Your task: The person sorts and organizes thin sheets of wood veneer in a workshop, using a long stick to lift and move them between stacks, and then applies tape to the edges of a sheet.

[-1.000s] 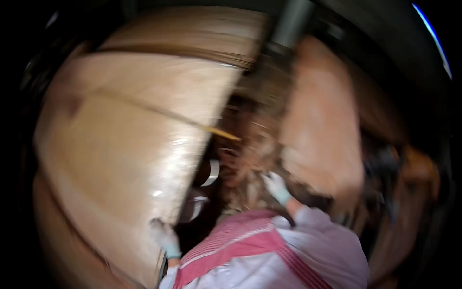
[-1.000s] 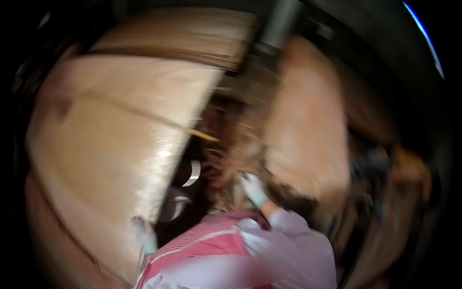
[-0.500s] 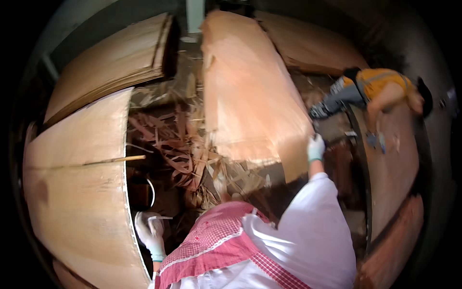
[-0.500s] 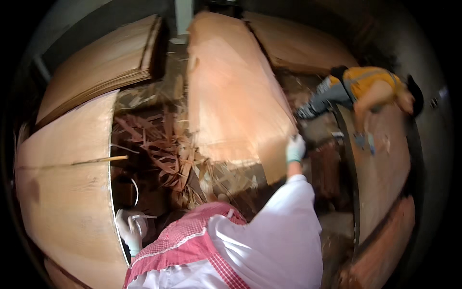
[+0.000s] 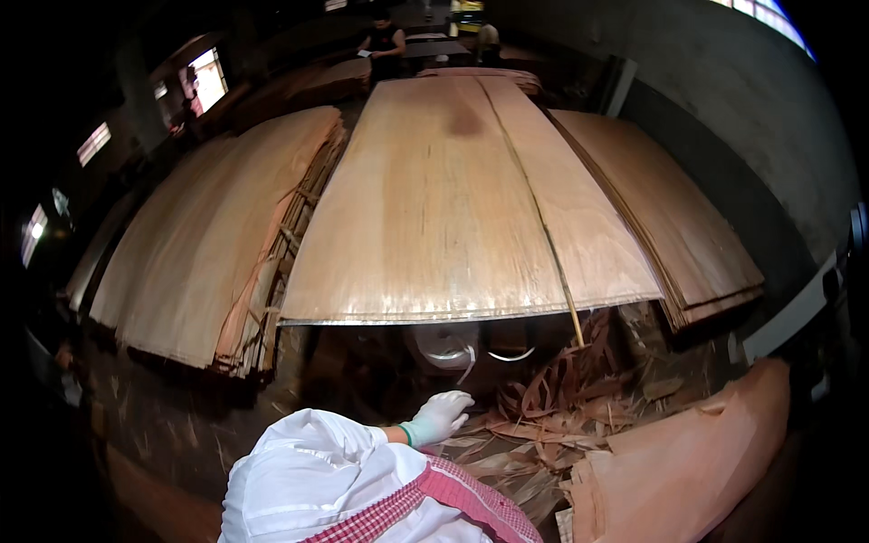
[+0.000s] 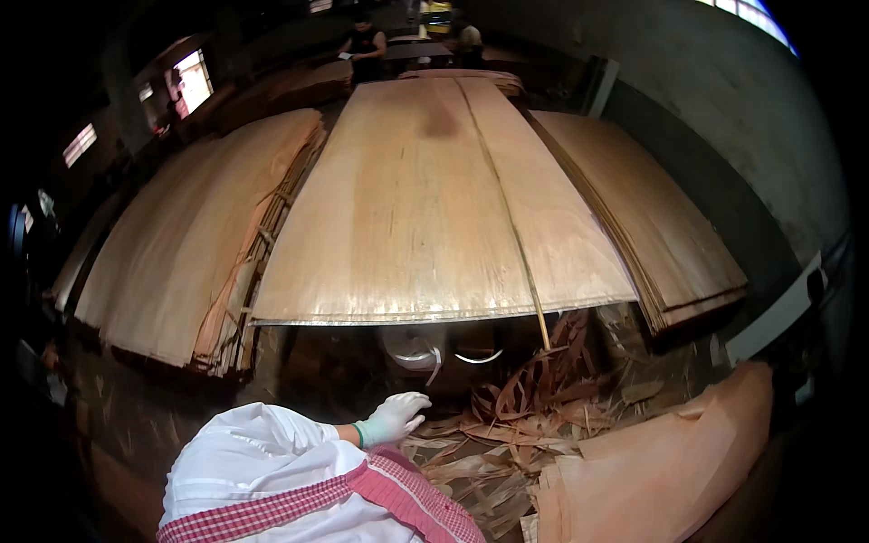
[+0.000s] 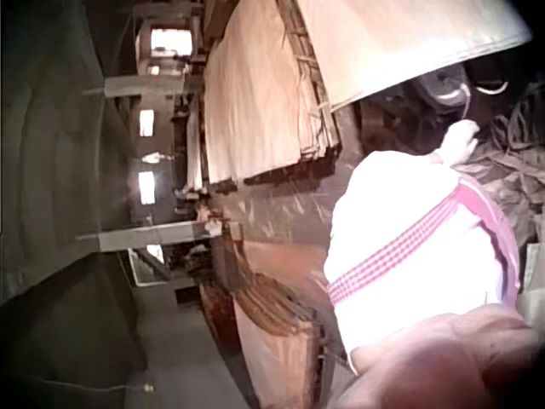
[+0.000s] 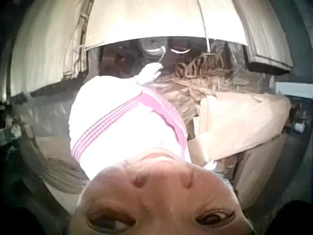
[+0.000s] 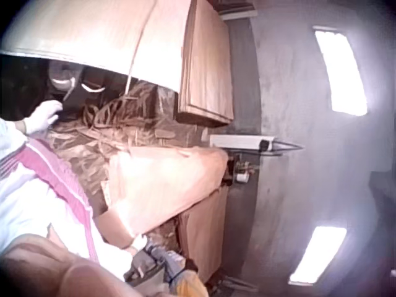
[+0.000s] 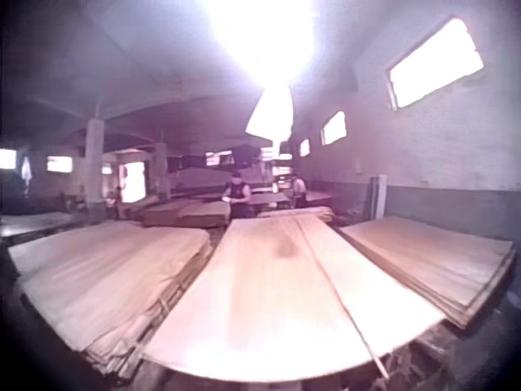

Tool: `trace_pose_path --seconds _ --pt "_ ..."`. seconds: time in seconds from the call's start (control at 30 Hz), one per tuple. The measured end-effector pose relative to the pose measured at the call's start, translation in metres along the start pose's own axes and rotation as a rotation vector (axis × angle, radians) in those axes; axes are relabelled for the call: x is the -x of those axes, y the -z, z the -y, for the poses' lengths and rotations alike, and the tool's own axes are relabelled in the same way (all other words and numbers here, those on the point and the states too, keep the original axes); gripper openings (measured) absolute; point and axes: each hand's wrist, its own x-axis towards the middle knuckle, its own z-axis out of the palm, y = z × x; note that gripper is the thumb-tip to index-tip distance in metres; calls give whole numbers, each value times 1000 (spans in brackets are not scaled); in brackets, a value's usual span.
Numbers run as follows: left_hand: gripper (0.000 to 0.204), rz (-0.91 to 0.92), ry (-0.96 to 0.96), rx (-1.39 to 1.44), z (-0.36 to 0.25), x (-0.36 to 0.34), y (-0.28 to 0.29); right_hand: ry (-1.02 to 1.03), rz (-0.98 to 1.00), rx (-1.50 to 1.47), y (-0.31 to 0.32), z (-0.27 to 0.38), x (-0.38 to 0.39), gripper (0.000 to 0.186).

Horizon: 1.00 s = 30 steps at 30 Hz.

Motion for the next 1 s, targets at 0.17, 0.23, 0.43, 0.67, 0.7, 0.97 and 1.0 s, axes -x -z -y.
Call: trace_pose_path --seconds 0.17,0.23,0.43,0.67,0.7,0.97,1.0 --pt "31 -5 35 67 8 17 1 121 250 33 63 175 -11 40" --pt "31 36 61 96 15 24 11 177 269 -4 70 257 -15 43" --pt "29 -37 163 158 83 65 55 247 101 -301 54 403 -12 50" --pt "30 -89 445 180 180 151 124 643 -74 -258 49 536 -61 54" --pt "30 -82 495 184 189 164 131 657 18 -311 46 545 -81 60" --pt "29 -257 627 130 247 236 187 1225 223 -828 75 804 61 21" --pt "28 -291 637 127 248 240 196 1219 388 -865 84 834 79 19"
